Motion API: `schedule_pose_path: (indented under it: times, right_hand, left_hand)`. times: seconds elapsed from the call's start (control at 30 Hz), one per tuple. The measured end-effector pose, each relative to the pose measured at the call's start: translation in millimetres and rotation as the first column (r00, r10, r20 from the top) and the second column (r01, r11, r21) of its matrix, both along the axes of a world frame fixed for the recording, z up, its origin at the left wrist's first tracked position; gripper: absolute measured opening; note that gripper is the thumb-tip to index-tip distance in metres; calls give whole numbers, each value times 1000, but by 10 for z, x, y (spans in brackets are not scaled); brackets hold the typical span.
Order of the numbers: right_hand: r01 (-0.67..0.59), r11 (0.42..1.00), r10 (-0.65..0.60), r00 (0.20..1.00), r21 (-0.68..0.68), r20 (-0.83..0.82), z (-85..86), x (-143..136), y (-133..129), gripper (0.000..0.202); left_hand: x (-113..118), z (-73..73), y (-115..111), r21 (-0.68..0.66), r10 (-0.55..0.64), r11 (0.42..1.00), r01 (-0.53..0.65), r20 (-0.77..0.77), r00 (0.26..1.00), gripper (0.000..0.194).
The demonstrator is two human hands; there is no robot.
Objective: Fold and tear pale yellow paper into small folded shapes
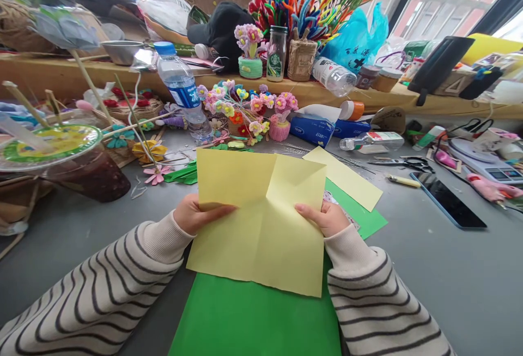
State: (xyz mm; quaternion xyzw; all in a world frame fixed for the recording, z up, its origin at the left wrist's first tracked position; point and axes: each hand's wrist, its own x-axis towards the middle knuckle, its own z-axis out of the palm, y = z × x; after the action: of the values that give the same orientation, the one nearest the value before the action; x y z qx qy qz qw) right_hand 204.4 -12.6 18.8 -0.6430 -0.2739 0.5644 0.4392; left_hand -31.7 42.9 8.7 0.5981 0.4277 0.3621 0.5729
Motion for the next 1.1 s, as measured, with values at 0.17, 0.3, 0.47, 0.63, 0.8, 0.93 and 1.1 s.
schedule_pose_path:
  times: [0.17,0.3,0.47,0.63,0.8,0.93,1.1]
  right_hand:
    - [12,1000,-13,1000,7,12,-14,15,7,24]
    - [-38,999,38,999,4,23,-30,43,11,23]
    - [-56,998,55,997,11,55,-40,62,6,28]
    - [-65,998,64,997,-20,-30,-16,41,8,27]
    - [-64,998,63,997,-26,-36,13,31,8,24]
    - [-75,997,75,997,-36,0,11,36,3,24]
    - [-40,999,40,999,1,-27,-1,35,0,25]
  left_hand:
    - [-10,4,6,101,-36,994,39,-33,999,19]
    - [-6,19,2,90,8,996,-5,-37,999,21]
    - [-1,62,-7,20,54,998,-53,-46,997,23]
    - [-3,47,-9,60,42,997,-40,-30,999,20]
    - [-10,8,-10,184,23,983,-20,-18,1000,18]
    - [-9,26,-12,174,36,984,-35,-3,999,19]
    - [-18,59,14,-74,-17,997,17,4,1000,24]
